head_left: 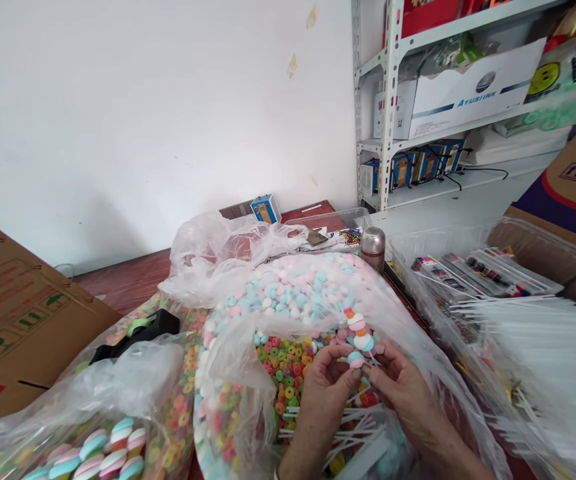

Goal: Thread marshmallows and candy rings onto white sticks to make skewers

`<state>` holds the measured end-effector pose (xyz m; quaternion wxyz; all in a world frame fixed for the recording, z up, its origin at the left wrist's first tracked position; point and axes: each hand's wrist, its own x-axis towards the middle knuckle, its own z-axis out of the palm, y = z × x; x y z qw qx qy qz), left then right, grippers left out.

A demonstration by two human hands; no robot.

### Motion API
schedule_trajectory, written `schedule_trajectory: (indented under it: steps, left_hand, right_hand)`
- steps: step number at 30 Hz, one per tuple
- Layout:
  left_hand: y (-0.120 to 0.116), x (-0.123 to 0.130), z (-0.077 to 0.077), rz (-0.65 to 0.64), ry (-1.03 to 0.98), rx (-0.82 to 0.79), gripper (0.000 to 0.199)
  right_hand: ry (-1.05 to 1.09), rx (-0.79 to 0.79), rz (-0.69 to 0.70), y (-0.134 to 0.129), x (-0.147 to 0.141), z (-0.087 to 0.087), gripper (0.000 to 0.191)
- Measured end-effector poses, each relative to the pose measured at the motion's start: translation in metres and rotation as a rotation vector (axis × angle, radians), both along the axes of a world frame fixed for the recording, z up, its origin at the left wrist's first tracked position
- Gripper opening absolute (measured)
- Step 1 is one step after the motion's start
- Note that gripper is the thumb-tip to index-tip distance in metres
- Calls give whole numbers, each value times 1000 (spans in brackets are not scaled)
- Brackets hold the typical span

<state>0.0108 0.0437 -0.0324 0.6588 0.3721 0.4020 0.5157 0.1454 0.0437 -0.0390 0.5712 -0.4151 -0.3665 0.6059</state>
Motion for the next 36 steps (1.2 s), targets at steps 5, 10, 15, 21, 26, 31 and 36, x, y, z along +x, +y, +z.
schedule_trajectory:
  steps: [5,10,15,21,26,31,36]
  left_hand:
    - [-4,-2,-1,44,-47,-62,27]
    - [-4,2,0,86,-26,39,25]
    - [-6,-3,-1,42,32,-40,21]
    - [0,-7,10,77,832,320,15]
    - [21,12,9,-83,1378,525,26]
    - [50,24,-4,-103,1401,535,32]
    - [65,25,-12,-72,1304,466,21]
  right_hand:
    - [-79,26,39,-3,1,-8,26]
    - [-109,-22,-16,-5,-2,-9,27]
    - [-68,-72,0,-8,-3,-6,27]
    - [-69,-135,-158,-2,26,-16,31]
    - [-138,-126,-233,3,44,-23,33]
    - [-179,-100,-185,-1,38,-25,33]
    - [-198,-61,-136,-3,32,-18,27]
